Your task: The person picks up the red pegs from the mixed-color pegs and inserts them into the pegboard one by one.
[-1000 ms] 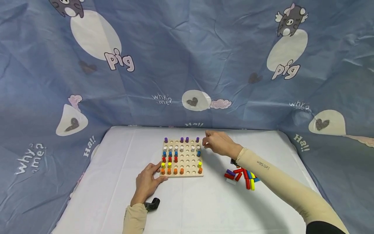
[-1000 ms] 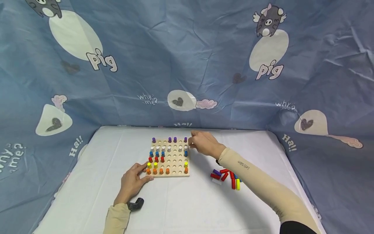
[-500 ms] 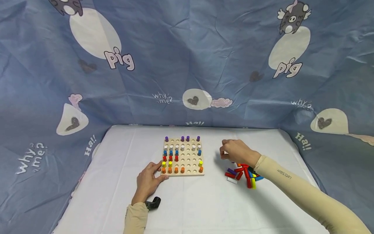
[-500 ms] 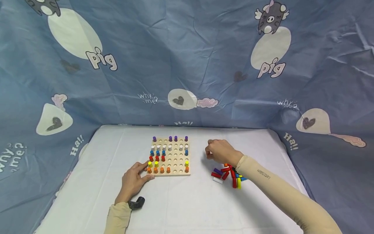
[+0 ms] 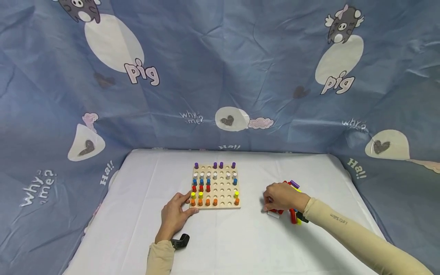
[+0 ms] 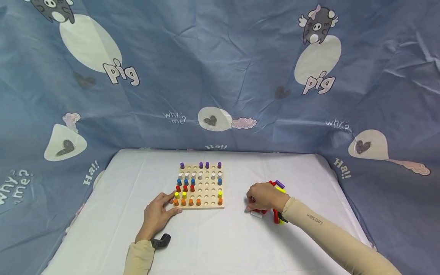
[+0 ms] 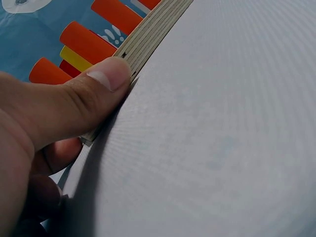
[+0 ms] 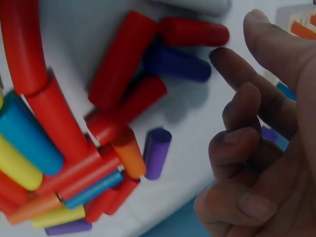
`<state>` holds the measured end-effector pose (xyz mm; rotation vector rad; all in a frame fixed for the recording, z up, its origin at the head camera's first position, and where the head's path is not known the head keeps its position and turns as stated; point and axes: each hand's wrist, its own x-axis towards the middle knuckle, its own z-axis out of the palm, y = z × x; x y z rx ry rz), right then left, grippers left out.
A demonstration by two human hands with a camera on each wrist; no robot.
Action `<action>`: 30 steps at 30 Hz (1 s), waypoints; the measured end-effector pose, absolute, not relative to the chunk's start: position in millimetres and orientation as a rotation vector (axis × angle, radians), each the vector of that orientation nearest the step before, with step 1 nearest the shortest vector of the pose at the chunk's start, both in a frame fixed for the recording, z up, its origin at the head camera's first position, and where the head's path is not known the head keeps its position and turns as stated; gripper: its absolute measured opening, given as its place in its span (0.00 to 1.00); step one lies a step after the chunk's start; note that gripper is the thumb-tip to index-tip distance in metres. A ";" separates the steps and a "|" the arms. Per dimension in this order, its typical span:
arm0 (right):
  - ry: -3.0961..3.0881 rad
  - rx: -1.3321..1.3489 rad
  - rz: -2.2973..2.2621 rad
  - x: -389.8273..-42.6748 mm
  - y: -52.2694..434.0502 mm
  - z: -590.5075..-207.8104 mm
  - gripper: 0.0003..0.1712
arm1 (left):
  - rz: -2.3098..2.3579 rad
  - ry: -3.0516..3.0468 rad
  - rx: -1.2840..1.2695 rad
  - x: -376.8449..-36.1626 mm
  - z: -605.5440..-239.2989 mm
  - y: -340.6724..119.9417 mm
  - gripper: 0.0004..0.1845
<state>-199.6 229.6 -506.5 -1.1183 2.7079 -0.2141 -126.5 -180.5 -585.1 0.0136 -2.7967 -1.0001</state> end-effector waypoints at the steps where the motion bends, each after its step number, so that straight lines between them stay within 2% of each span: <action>1: 2.699 -1.120 -0.222 -199.2 228.8 -509.1 0.17 | -1.001 -2.798 0.016 -126.0 -585.8 -180.8 0.41; 8: 2.681 -1.125 -0.254 -199.1 223.1 -518.3 0.20 | -1.008 -2.792 0.004 -125.1 -587.7 -181.3 0.41; 30: 2.699 -1.003 -0.185 -195.0 208.9 -510.3 0.15 | -1.014 -2.798 0.019 -126.9 -586.4 -182.4 0.41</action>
